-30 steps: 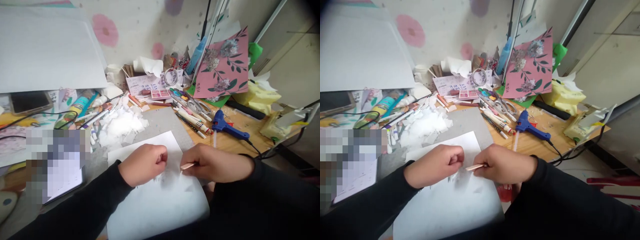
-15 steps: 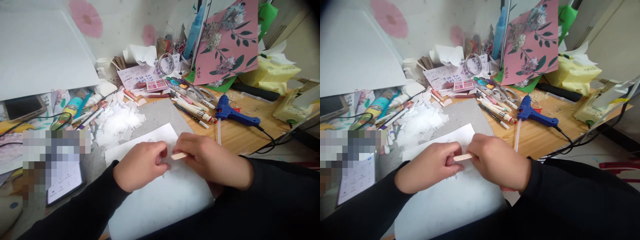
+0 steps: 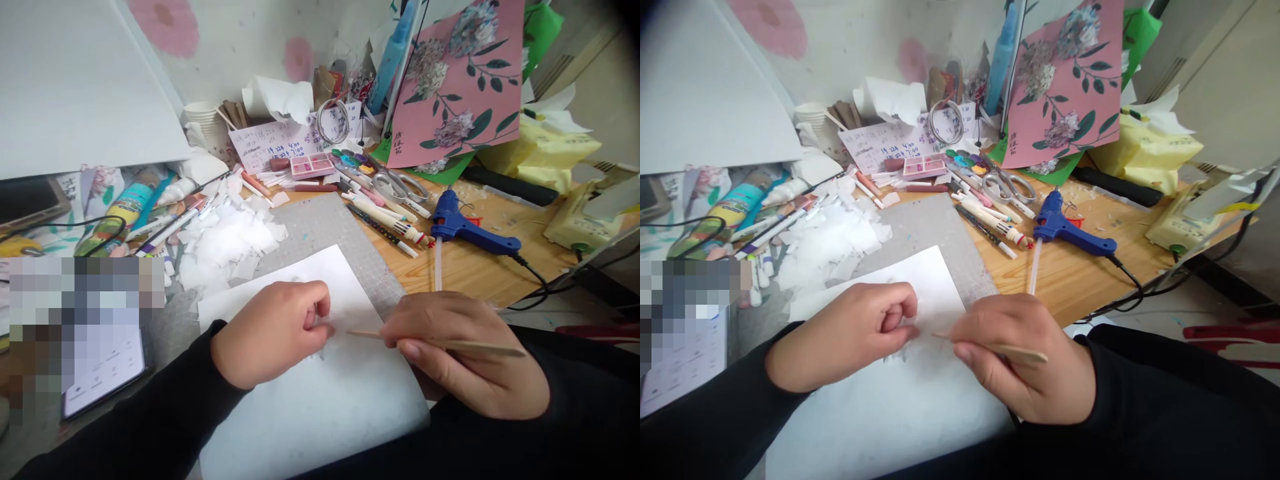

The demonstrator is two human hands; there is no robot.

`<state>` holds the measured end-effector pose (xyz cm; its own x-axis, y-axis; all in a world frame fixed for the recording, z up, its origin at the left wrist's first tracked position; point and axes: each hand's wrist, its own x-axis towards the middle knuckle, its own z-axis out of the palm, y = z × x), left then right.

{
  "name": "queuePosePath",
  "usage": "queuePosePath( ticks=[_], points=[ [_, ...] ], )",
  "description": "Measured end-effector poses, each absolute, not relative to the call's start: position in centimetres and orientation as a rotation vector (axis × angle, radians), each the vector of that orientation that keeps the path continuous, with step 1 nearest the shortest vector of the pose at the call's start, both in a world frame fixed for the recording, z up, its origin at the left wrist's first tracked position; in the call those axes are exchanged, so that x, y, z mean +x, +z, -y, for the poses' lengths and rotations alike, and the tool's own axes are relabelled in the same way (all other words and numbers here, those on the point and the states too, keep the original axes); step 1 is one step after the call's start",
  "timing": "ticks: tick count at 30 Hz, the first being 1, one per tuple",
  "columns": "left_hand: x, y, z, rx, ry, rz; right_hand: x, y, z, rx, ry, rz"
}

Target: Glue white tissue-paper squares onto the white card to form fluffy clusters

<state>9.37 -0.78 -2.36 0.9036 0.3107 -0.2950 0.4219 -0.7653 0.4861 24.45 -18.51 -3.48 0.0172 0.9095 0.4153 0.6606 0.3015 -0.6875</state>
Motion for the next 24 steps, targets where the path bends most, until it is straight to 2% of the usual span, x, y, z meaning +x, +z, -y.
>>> queuePosePath(
  ticks=[9, 19, 24],
  points=[
    [9.2, -2.4, 0.5, 2.435, -0.207, -0.483, 24.4, -4.5, 19.1, -1.411, 0.024, 2.139],
    [9.0, -2.2, 0.4, 2.437, -0.21, -0.439, 24.4, -4.6, 19.0, -1.406, 0.049, 2.125],
    [8.6, -1.7, 1.0, 2.66, 0.007, -0.043, 24.5, -4.6, 18.9, -1.4, 0.048, 2.127]
  ],
)
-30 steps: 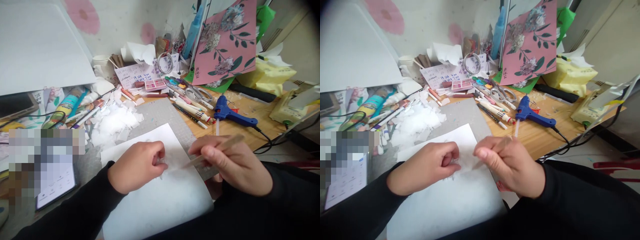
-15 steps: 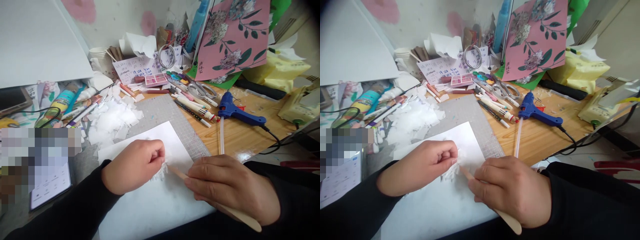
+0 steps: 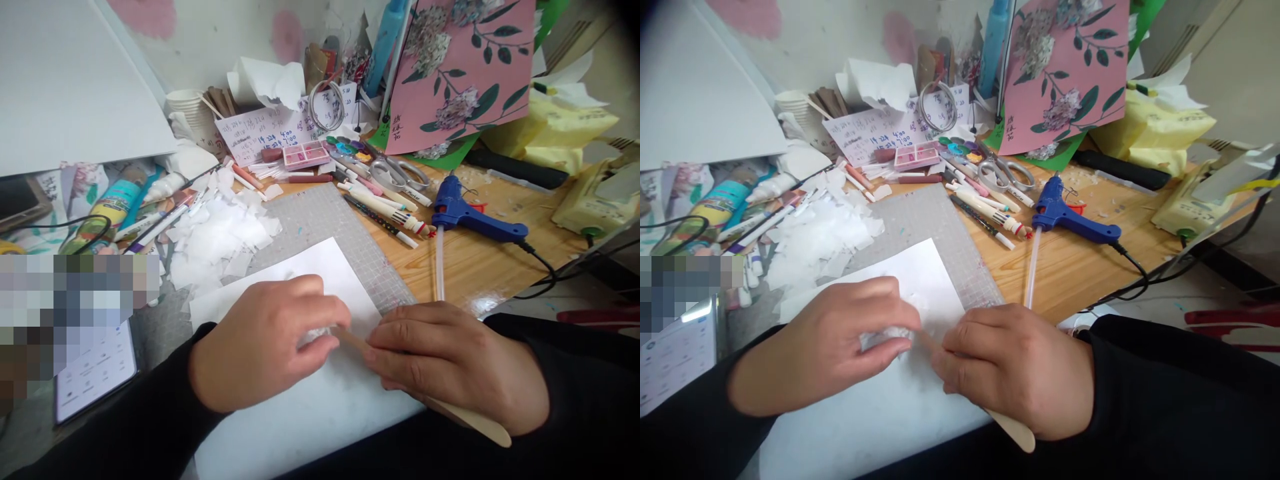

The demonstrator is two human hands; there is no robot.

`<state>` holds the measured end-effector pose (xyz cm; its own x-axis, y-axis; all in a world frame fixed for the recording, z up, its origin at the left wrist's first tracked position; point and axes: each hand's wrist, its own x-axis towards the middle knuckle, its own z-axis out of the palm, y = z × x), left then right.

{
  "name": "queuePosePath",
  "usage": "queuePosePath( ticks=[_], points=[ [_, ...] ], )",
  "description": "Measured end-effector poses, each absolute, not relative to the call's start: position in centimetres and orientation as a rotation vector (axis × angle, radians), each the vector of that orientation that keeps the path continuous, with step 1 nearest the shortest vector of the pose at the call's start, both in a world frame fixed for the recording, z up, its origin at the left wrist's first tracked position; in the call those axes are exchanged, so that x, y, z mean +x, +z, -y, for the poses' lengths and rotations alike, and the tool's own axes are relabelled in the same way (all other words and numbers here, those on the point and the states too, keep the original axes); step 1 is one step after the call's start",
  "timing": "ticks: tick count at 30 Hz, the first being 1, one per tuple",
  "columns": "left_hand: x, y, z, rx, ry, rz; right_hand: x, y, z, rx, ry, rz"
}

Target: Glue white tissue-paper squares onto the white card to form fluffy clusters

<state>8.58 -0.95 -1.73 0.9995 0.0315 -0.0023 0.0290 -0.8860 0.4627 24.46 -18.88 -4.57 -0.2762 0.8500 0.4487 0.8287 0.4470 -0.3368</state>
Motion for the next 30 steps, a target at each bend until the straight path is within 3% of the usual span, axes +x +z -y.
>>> queuePosePath(
  ticks=[14, 30],
  points=[
    [8.93, -2.31, 1.4, 2.867, 0.055, -0.14, 24.2, -4.02, 19.15, -1.413, -0.032, 2.115],
    [8.93, -2.56, 0.93, 2.627, -0.035, -0.257, 24.74, -4.87, 19.01, -1.342, 0.071, 2.078]
  ],
)
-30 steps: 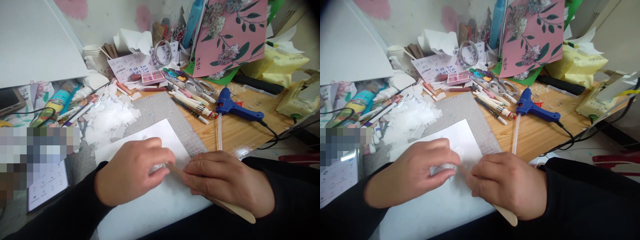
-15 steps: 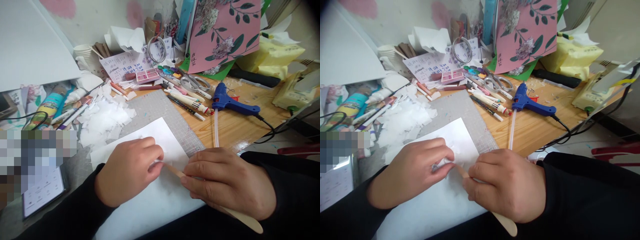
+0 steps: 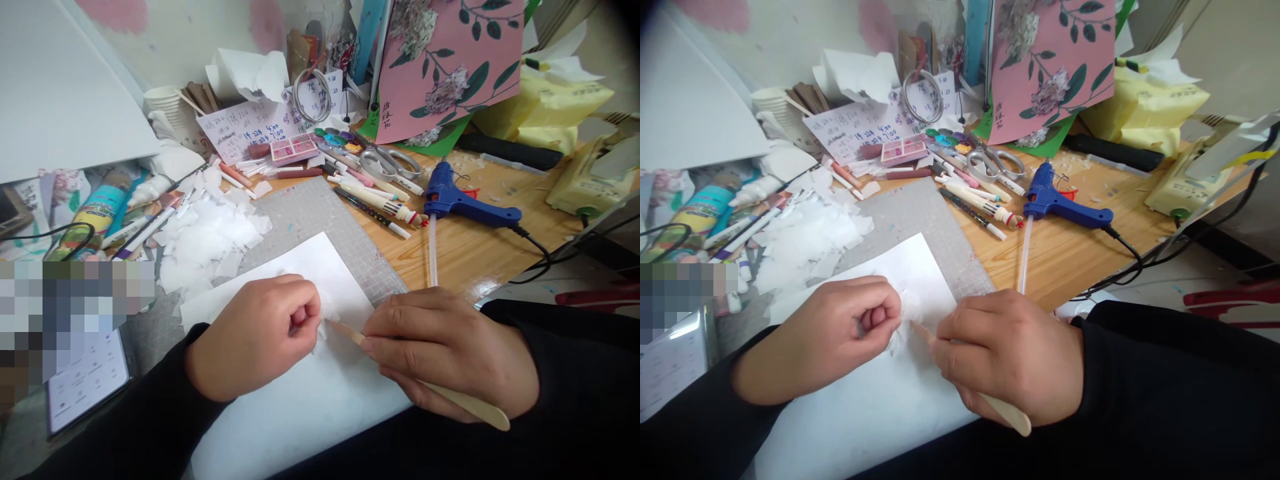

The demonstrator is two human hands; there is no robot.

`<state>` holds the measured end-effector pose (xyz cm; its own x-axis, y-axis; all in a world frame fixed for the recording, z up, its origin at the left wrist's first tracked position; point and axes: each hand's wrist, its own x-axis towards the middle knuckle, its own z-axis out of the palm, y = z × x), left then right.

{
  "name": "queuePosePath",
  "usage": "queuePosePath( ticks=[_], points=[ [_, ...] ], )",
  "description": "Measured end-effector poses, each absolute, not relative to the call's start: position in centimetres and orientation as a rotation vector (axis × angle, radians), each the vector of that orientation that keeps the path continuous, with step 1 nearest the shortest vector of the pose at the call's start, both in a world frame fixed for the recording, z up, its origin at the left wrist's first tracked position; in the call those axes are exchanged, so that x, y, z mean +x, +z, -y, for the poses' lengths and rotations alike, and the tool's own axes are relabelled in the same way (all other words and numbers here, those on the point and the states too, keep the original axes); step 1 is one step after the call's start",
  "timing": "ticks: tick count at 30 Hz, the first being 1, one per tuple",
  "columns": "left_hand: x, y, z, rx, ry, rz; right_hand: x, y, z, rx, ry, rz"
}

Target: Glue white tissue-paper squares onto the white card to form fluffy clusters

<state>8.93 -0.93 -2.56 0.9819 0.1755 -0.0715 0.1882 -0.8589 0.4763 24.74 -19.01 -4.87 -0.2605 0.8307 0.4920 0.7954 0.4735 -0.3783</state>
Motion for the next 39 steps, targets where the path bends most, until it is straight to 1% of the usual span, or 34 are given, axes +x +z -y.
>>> queuePosePath(
  ticks=[10, 17, 21, 24, 32, 36, 39],
  points=[
    [9.0, -2.2, 0.7, 2.57, -0.076, -0.244, 24.3, -4.7, 18.7, -1.383, 0.174, 2.046],
    [8.9, -2.3, 0.0, 2.295, -0.087, -0.461, 23.5, -4.8, 18.5, -1.407, 0.201, 2.002],
    [9.0, -2.3, -0.4, 2.395, -0.04, -0.38, 23.3, -4.9, 18.5, -1.424, 0.219, 1.974],
    [9.1, -2.0, -0.6, 2.389, -0.069, -0.342, 23.2, -4.8, 18.4, -1.449, 0.227, 1.99],
    [8.9, -1.4, -2.4, 2.287, 0.024, -0.629, 23.0, -4.8, 18.3, -1.434, 0.277, 1.989],
    [8.8, -1.7, -2.9, 2.393, -0.152, -0.458, 23.0, -4.8, 18.3, -1.4, 0.319, 1.941],
    [8.9, -1.8, -2.7, 2.434, -0.183, -0.391, 23.3, -4.8, 18.5, -1.391, 0.34, 1.895]
  ],
)
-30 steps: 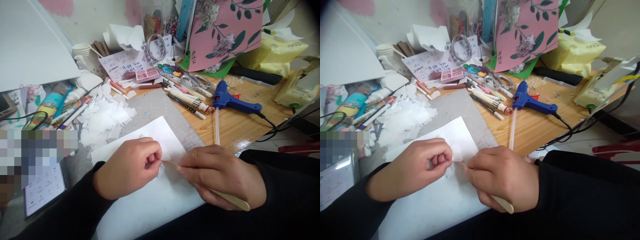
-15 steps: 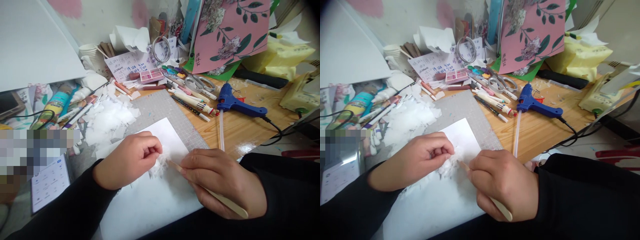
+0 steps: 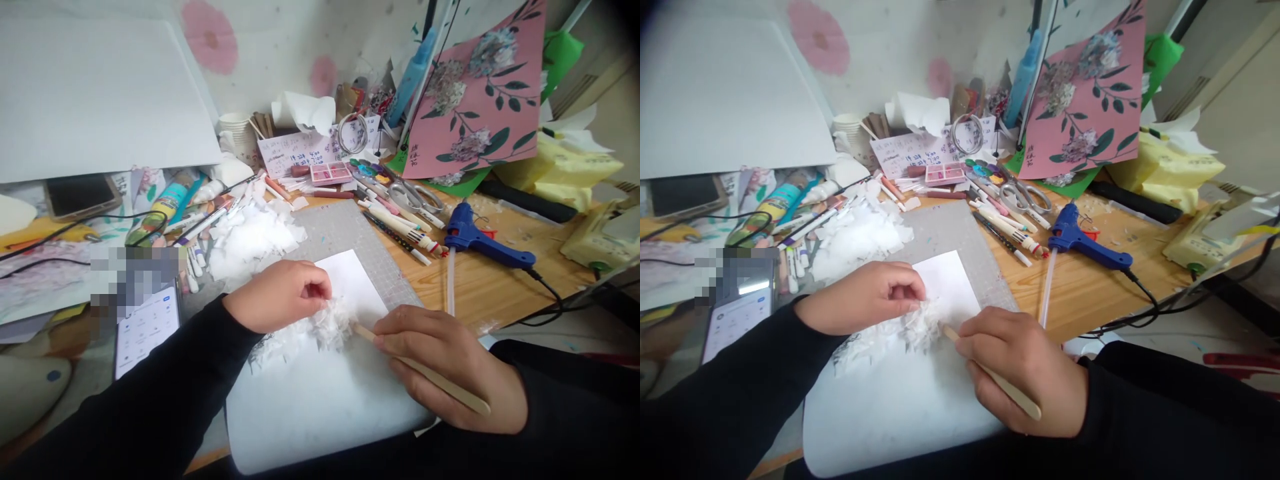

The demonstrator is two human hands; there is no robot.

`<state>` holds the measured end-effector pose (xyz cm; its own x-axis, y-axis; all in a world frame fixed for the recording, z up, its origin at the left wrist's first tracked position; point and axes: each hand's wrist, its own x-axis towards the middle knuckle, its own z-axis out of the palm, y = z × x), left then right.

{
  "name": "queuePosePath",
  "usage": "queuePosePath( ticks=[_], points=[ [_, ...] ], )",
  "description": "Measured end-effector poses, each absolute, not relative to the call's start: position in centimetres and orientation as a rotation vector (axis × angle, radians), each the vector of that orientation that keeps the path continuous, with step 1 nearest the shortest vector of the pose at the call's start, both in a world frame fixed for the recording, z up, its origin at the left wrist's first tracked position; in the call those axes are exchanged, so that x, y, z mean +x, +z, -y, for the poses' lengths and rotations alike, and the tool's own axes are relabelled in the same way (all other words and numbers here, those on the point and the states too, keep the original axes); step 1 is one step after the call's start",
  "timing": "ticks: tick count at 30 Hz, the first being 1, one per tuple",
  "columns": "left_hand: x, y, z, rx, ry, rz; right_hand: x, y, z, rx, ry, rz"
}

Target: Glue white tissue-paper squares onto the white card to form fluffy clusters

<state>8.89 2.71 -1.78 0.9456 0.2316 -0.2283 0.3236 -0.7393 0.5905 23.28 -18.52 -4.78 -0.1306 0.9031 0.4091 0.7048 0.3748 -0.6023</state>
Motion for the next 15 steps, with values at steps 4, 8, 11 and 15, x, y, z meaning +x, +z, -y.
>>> queuePosePath(
  ticks=[4, 8, 11, 15],
  points=[
    [8.8, -1.8, -2.6, 2.425, -0.184, -0.384, 24.3, -4.2, 19.1, -1.42, 0.431, 1.718],
    [8.7, -1.8, -2.7, 2.443, -0.163, -0.352, 24.8, -3.3, 19.5, -1.556, 0.419, 1.516],
    [8.8, -1.7, -2.6, 2.455, -0.165, -0.323, 24.4, -3.1, 19.1, -1.568, 0.447, 1.504],
    [8.7, -1.7, -2.6, 2.467, -0.2, -0.29, 24.1, -3.1, 18.5, -1.491, 0.527, 1.592]
  ],
)
